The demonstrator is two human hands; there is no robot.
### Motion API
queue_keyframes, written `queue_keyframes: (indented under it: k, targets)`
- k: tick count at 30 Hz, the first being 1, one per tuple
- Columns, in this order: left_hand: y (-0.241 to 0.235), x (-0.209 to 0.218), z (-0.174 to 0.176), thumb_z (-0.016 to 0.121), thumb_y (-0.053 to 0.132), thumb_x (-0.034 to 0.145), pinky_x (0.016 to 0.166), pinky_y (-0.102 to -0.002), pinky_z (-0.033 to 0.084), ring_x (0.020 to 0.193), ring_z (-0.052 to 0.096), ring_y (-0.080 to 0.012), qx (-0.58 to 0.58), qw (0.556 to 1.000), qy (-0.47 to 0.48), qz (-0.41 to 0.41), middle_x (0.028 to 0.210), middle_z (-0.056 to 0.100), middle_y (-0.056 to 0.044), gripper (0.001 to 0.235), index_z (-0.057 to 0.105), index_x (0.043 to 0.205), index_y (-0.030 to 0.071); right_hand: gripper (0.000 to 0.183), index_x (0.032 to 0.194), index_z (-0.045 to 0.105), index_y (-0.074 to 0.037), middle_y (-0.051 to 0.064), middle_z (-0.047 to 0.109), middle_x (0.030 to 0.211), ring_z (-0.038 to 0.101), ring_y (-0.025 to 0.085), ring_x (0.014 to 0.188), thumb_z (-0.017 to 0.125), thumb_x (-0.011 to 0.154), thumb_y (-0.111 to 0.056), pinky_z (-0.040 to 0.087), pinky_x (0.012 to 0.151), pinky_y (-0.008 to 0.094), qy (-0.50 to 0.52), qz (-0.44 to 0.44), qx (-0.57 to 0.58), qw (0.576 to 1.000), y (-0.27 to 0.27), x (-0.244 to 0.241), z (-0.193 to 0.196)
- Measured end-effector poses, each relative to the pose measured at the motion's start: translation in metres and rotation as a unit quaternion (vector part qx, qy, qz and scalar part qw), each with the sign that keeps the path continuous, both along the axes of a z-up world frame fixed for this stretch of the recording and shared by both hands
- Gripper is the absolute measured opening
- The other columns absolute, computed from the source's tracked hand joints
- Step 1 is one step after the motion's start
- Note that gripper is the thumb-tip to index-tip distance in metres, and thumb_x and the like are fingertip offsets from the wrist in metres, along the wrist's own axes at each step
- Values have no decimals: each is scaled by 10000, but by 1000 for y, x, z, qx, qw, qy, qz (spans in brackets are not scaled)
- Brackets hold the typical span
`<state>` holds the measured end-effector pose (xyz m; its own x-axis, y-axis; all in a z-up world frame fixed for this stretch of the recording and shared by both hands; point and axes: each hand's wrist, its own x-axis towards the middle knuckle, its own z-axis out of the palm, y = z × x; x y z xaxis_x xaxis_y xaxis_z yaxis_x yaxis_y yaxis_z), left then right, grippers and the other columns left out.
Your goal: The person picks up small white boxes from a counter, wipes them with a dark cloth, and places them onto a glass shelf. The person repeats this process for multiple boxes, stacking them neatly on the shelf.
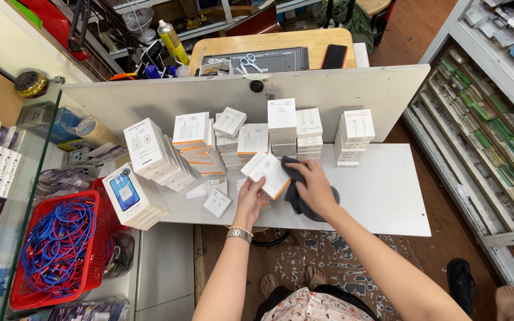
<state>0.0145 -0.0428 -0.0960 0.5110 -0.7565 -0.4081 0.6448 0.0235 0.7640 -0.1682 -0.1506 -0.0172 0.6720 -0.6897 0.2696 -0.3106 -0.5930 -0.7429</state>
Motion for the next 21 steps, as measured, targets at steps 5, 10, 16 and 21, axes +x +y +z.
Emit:
queue_keyframes:
  k: [5,10,16,21]
  targets:
    - [2,2,4,657,182,958,875,-446,595,1060,681,-224,-23,1000,3,19,1206,685,-102,455,542,1375,41,655,1349,638,-200,64,495,1515,457,358,1396,673,729,9,413,1131,479,30,127,-293,947,13,-10,-20]
    - [29,20,-9,650,197,912,922,-407,595,1095,674,-198,23,999,3,29,1251,657,-76,563,430,1423,114,710,1491,554,-175,94,481,1569,439,375,1439,664,806,-23,407,1175,485,143,84,-250,954,-28,-22,-42]
    - [49,52,-43,691,225,941,900,-399,588,1104,681,-246,75,996,-16,-43,1238,668,-163,580,441,1378,-63,476,1456,556,-110,108,663,1362,655,233,1215,642,1009,-250,556,1011,364,116,93,309,939,-29,30,-84]
    - [53,53,-75,777,291,871,879,-401,560,988,721,-289,284,923,-258,33,1087,729,-213,575,578,1293,-43,595,1481,496,-55,132,691,1251,663,191,1048,629,907,-137,595,853,291,54,132,471,871,4,82,-137]
